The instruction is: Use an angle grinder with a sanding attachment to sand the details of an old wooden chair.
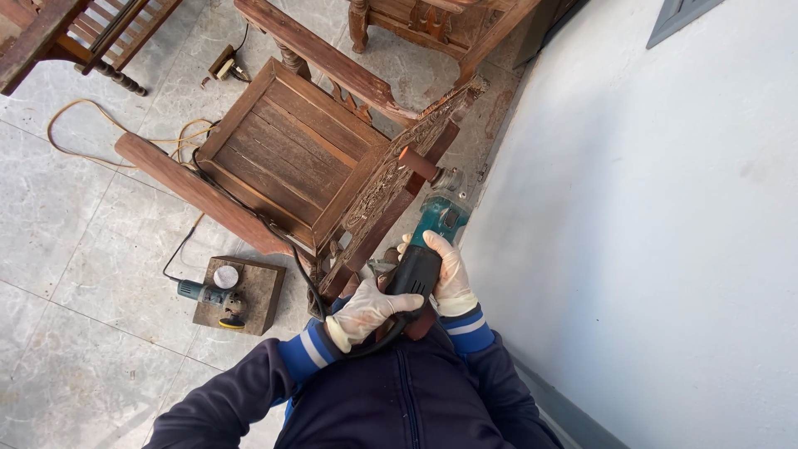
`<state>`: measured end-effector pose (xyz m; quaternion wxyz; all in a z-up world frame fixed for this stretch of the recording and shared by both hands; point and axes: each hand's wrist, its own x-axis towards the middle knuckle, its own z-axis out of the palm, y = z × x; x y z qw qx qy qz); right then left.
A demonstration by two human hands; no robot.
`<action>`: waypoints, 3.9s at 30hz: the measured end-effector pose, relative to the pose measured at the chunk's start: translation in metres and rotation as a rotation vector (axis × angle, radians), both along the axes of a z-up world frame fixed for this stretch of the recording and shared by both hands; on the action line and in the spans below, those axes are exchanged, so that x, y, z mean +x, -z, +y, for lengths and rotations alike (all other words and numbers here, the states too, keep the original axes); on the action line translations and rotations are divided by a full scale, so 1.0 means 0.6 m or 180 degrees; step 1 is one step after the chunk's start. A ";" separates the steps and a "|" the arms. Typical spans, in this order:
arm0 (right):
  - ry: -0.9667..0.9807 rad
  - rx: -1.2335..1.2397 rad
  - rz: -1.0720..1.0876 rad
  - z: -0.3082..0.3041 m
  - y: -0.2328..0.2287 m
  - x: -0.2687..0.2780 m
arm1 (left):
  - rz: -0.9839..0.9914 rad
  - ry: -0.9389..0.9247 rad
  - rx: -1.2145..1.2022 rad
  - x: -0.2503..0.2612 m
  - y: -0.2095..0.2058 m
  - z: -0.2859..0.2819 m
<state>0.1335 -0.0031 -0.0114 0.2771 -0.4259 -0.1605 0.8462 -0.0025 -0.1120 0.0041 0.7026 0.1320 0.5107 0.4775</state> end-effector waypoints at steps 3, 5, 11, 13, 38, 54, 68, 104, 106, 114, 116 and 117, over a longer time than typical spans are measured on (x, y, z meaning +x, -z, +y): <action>0.0060 -0.0125 -0.0007 -0.008 0.014 0.000 | -0.0025 0.0104 -0.0091 -0.004 0.002 -0.007; 0.0083 -0.0056 -0.0004 -0.001 0.018 0.003 | 0.0014 0.0058 -0.0011 -0.001 0.009 0.002; 0.0104 0.0445 0.0015 0.088 0.061 0.015 | 0.0208 0.0034 0.0109 -0.008 0.020 0.094; 0.0108 0.0531 0.0017 0.118 0.063 0.012 | 0.0191 0.0095 0.0064 -0.016 0.010 0.124; -0.0036 0.0231 -0.0063 -0.036 -0.009 0.000 | -0.0111 0.0023 -0.0057 -0.012 -0.032 -0.037; 0.0152 0.0414 -0.0084 0.100 0.040 0.008 | -0.0019 0.0134 0.0281 -0.023 0.006 0.105; 0.0151 0.0438 -0.0034 0.088 0.041 0.010 | 0.0258 0.0234 0.0238 -0.016 0.018 0.091; -0.0001 0.0196 -0.0067 0.002 0.019 -0.001 | 0.0195 0.0002 0.0030 -0.011 -0.008 0.003; 0.0023 0.0108 -0.0101 -0.022 0.002 -0.006 | 0.0064 -0.0026 0.0077 -0.017 -0.028 -0.020; 0.0043 0.0174 -0.0126 -0.077 -0.009 0.000 | -0.0285 0.0221 0.0212 -0.019 -0.059 -0.069; 0.0053 0.0153 -0.0107 -0.078 -0.015 -0.001 | -0.0268 0.0234 0.0224 -0.021 -0.062 -0.070; 0.0062 0.0120 -0.0089 -0.080 -0.017 0.000 | -0.0253 0.0246 0.0223 -0.021 -0.063 -0.071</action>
